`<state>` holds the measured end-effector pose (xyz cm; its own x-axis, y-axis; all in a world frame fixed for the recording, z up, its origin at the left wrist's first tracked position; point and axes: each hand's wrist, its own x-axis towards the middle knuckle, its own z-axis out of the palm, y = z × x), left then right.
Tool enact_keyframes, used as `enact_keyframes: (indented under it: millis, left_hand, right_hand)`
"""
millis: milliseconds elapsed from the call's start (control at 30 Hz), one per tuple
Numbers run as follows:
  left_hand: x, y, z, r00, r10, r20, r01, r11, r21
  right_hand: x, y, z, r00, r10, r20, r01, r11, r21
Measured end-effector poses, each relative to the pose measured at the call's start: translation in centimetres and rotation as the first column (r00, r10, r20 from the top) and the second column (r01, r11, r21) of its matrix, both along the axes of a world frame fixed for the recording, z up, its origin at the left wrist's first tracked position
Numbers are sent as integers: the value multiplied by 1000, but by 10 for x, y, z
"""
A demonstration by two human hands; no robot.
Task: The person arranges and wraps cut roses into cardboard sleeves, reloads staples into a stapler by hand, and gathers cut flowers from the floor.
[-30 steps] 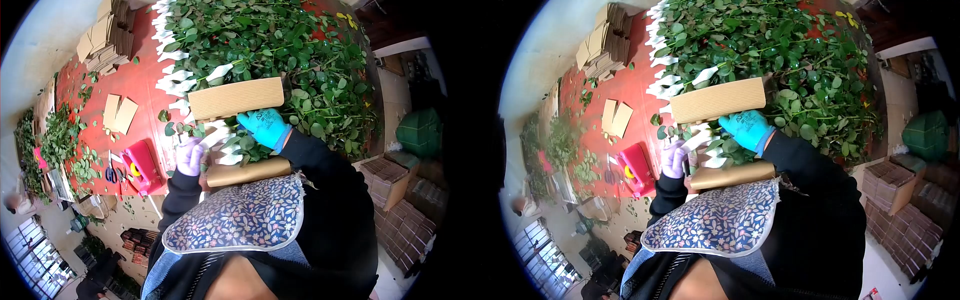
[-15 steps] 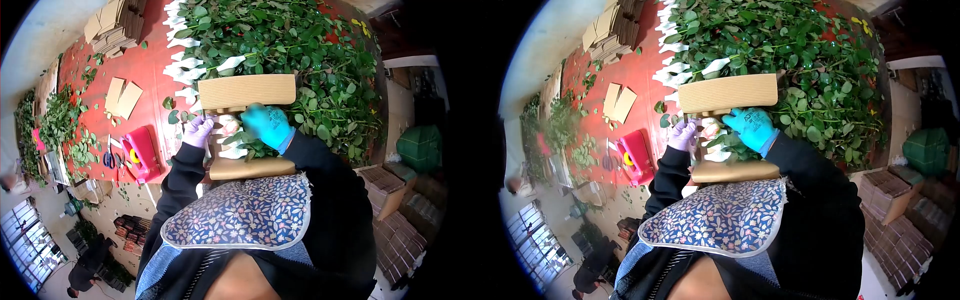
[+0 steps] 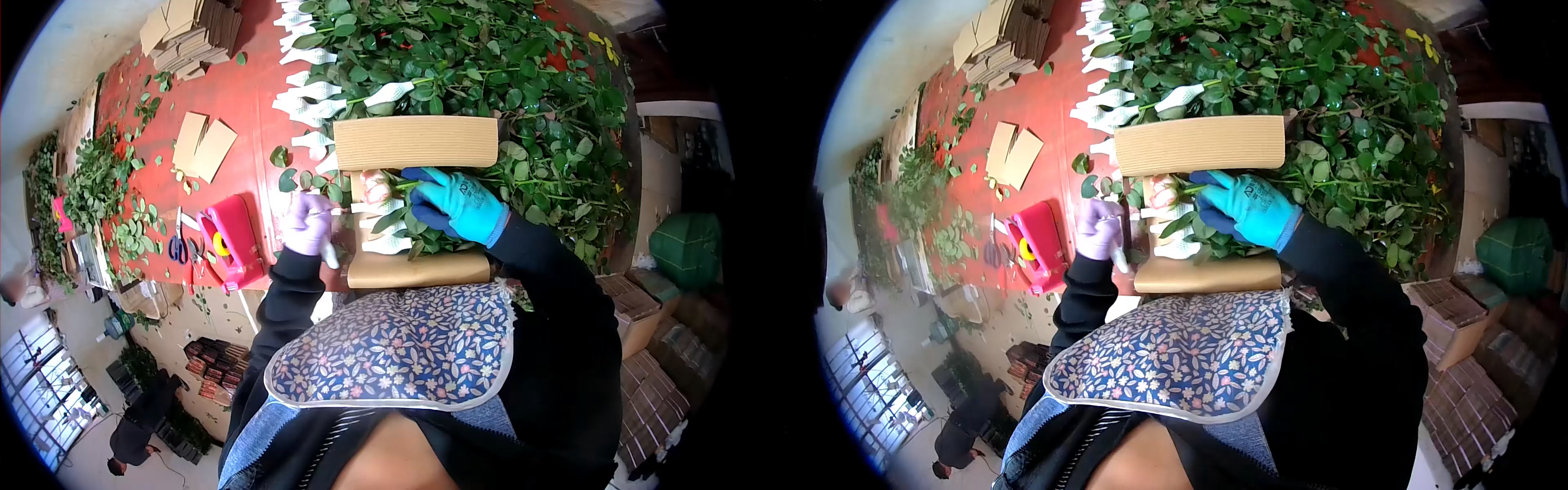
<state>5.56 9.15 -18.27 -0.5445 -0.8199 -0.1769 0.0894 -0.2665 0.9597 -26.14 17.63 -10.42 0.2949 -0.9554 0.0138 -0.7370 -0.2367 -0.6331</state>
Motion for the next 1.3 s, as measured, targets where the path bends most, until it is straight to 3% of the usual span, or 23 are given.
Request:
enact_keyframes:
  millis: [33,100,233,300,367,400,433,500,533,567,600,633,767,833,933,1033,1067,1100,1133,1167,1233,1267,1300]
  left_hand:
    - [-26,7,24,969,17,245,54,959,-278]
    - [-47,12,44,879,-97,467,280,898,-340]
    - [-46,20,21,935,-139,325,218,951,-219]
    - [-27,10,26,914,84,396,0,978,-209]
    - [28,-21,10,952,221,211,-196,971,-134]
    - [26,-27,19,957,190,220,-94,919,-384]
    - [19,-23,33,949,134,284,-12,920,-392]
    - [-2,-10,63,897,-68,438,192,950,-245]
    - [4,-1,24,885,-188,426,293,936,-194]
    - [-33,9,65,821,-180,542,401,858,-321]
    - [-39,16,53,824,-309,475,418,897,-142]
    - [-43,21,37,827,-298,476,448,862,-237]
    - [-39,23,19,837,-326,439,471,839,-274]
    - [-35,21,28,862,-325,389,440,861,-255]
    - [-1,20,38,873,-60,484,195,953,-234]
    - [81,19,52,801,-99,591,280,934,-223]
    - [122,34,42,696,-198,691,428,886,-178]
    - [146,49,58,377,-315,871,493,864,98]
    - [172,67,61,235,-272,933,547,831,104]
    - [217,83,45,33,-350,936,476,829,293]
    - [282,117,13,40,-302,952,527,816,237]
    - [293,128,5,-135,-46,990,671,731,125]
    - [282,129,1,-134,36,990,707,704,71]
  right_hand:
    - [-2,1,2,995,93,-23,-92,996,11]
    - [9,5,-4,966,75,-246,-106,988,-116]
    - [20,4,-18,933,48,-358,-75,995,-62]
    - [17,3,-21,921,40,-389,-57,998,-32]
    - [17,5,-20,930,20,-368,-36,999,-36]
    - [13,5,-20,951,23,-307,-44,997,-62]
    - [9,3,-13,952,33,-305,-54,997,-62]
    - [3,-1,4,988,6,154,-30,988,151]
    - [2,0,10,979,25,200,-80,959,272]
    - [6,3,8,979,30,202,-86,957,277]
    - [10,7,4,994,105,8,-105,988,114]
    - [14,9,5,970,139,-199,-151,987,-46]
    - [26,12,-1,860,155,-487,-159,987,34]
    - [26,12,-4,880,133,-456,-134,991,30]
    - [28,16,-11,902,85,-424,-95,995,-2]
    - [21,15,-12,918,71,-390,-92,995,-36]
    - [18,13,-9,932,95,-349,-113,993,-31]
    - [17,12,-8,944,124,-304,-138,990,-26]
    - [16,13,-11,960,106,-261,-125,990,-59]
    - [14,13,-9,960,119,-253,-138,989,-59]
    - [11,11,11,971,123,-206,-134,990,-39]
    - [10,8,30,972,137,-189,-140,990,-4]
    - [10,10,51,971,115,-209,-121,992,-17]
